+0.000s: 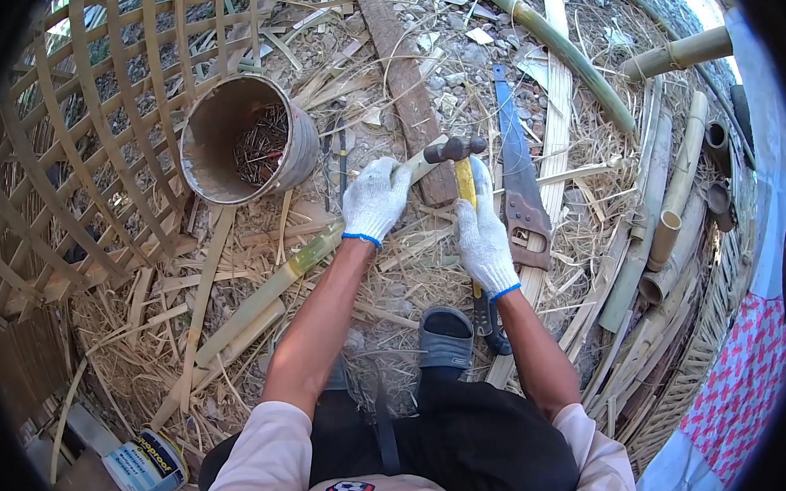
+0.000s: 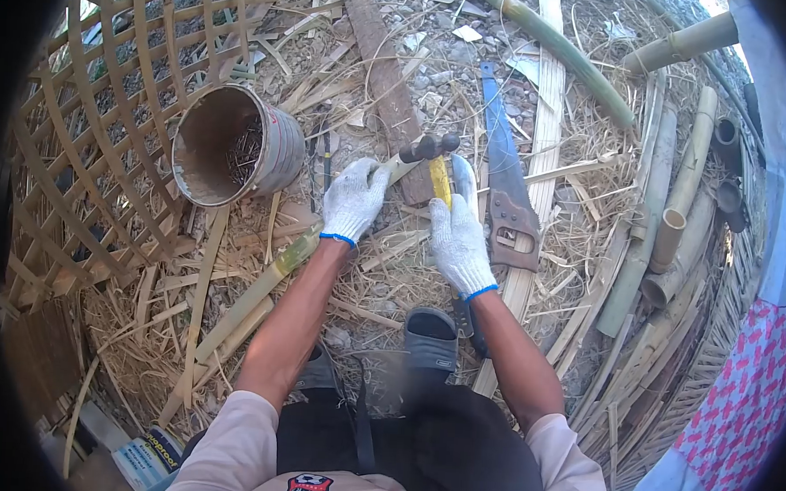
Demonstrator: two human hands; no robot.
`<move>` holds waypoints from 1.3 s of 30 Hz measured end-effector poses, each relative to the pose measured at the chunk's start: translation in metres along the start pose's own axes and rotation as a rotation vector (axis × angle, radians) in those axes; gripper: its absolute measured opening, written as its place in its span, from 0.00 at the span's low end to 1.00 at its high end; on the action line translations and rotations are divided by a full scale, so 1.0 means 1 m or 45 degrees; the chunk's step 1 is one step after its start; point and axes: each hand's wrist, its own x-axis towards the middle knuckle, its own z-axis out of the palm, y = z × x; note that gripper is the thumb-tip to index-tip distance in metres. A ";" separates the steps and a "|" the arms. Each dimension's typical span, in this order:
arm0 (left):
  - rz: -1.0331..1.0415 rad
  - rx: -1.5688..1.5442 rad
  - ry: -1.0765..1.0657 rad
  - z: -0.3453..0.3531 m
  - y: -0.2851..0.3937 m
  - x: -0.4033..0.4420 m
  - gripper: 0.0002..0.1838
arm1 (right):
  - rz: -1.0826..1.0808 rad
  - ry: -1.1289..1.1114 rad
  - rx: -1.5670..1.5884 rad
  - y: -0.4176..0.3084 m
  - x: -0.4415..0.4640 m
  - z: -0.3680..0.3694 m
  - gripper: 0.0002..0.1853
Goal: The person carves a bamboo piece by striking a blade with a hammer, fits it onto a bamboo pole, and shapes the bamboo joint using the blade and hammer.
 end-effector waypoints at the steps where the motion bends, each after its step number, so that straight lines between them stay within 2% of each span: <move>1: 0.050 -0.042 0.096 0.000 -0.002 0.001 0.22 | -0.007 0.010 0.003 -0.002 -0.005 -0.001 0.32; 2: 0.061 -0.042 0.105 -0.002 -0.005 0.000 0.22 | 0.007 0.074 -0.007 -0.006 -0.014 -0.003 0.31; 4: 0.261 0.135 0.215 -0.020 0.000 -0.013 0.28 | 0.023 0.151 -0.010 -0.016 -0.031 -0.012 0.30; 5: 0.379 0.209 0.227 -0.025 -0.003 -0.018 0.32 | 0.183 0.062 -0.160 -0.018 -0.038 -0.019 0.26; 6: 0.390 0.215 0.221 -0.025 -0.009 -0.022 0.32 | 0.347 -0.033 -0.305 -0.018 -0.048 -0.022 0.23; 7: 0.345 0.317 0.043 -0.026 -0.015 -0.024 0.32 | 0.350 -0.025 -0.294 -0.010 -0.058 -0.020 0.23; 8: 0.299 0.418 -0.126 -0.026 -0.019 -0.024 0.32 | 0.236 0.085 -0.314 0.002 -0.065 -0.014 0.22; 9: 0.294 0.494 -0.113 -0.028 -0.018 -0.024 0.30 | 0.117 0.201 -0.338 0.005 -0.068 -0.011 0.20; 10: 0.311 0.496 -0.104 -0.032 -0.017 -0.022 0.30 | 0.112 0.219 -0.335 0.008 -0.071 -0.010 0.20; 12: 0.506 0.461 0.050 -0.047 -0.014 -0.018 0.26 | -0.036 0.279 -0.553 0.008 -0.078 -0.007 0.23; 13: 0.433 0.370 -0.007 -0.057 -0.009 -0.018 0.22 | 0.019 0.244 -0.599 0.011 -0.079 -0.002 0.25; 14: 0.447 0.377 0.006 -0.067 -0.004 -0.018 0.22 | 0.011 0.261 -0.591 0.012 -0.078 0.000 0.25; 16: 0.192 0.231 -0.217 -0.095 0.013 -0.019 0.22 | -0.176 0.400 -0.596 0.007 -0.076 0.005 0.25; 17: 0.162 0.240 -0.322 -0.113 0.023 -0.019 0.23 | -0.213 0.437 -0.546 0.000 -0.075 0.007 0.25; 18: 0.172 0.253 -0.314 -0.123 0.027 -0.018 0.23 | -0.218 0.450 -0.535 -0.009 -0.071 0.009 0.25; 20: 0.205 0.060 -0.376 -0.137 0.031 -0.017 0.26 | -0.359 0.389 -0.310 -0.028 -0.065 0.011 0.24; 22: 0.236 0.069 -0.342 -0.147 0.040 -0.018 0.27 | -0.351 0.321 -0.269 -0.049 -0.063 0.017 0.23; 24: 0.121 -0.194 -0.445 -0.163 0.059 -0.020 0.26 | -0.320 -0.012 0.141 -0.062 -0.064 0.034 0.23; 25: 0.117 -0.189 -0.474 -0.174 0.071 -0.022 0.21 | -0.282 -0.140 0.204 -0.077 -0.066 0.037 0.24; 27: 0.071 -0.299 -0.445 -0.204 0.096 -0.027 0.19 | -0.230 -0.433 0.342 -0.106 -0.078 0.038 0.26; 28: 0.016 -0.415 -0.438 -0.220 0.109 -0.031 0.18 | -0.241 -0.437 0.346 -0.112 -0.084 0.042 0.26; 30: 0.055 -0.456 -0.263 -0.263 0.130 -0.037 0.20 | -0.237 -0.792 0.444 -0.120 -0.100 0.052 0.28; 32: 0.072 -0.494 -0.089 -0.312 0.153 -0.046 0.19 | -0.243 -0.990 0.447 -0.130 -0.115 0.054 0.30; 34: 0.185 -0.639 0.140 -0.360 0.168 -0.052 0.20 | -0.305 -1.054 0.458 -0.126 -0.125 0.065 0.33; 35: 0.315 -0.759 0.127 -0.390 0.167 -0.051 0.24 | -0.337 -1.081 0.465 -0.123 -0.129 0.070 0.34; 36: 0.317 -0.767 0.334 -0.417 0.169 -0.055 0.27 | -0.369 -1.107 0.473 -0.122 -0.131 0.074 0.35; 37: 0.531 -1.020 -0.044 -0.461 0.159 -0.051 0.25 | -0.391 -1.090 0.524 -0.121 -0.132 0.076 0.37; 38: 0.552 -1.059 0.416 -0.493 0.151 -0.052 0.23 | -0.395 -1.102 0.535 -0.122 -0.132 0.077 0.37; 39: 0.756 -0.299 0.899 -0.501 0.157 -0.060 0.20 | -0.479 -0.932 0.420 -0.124 -0.129 0.077 0.37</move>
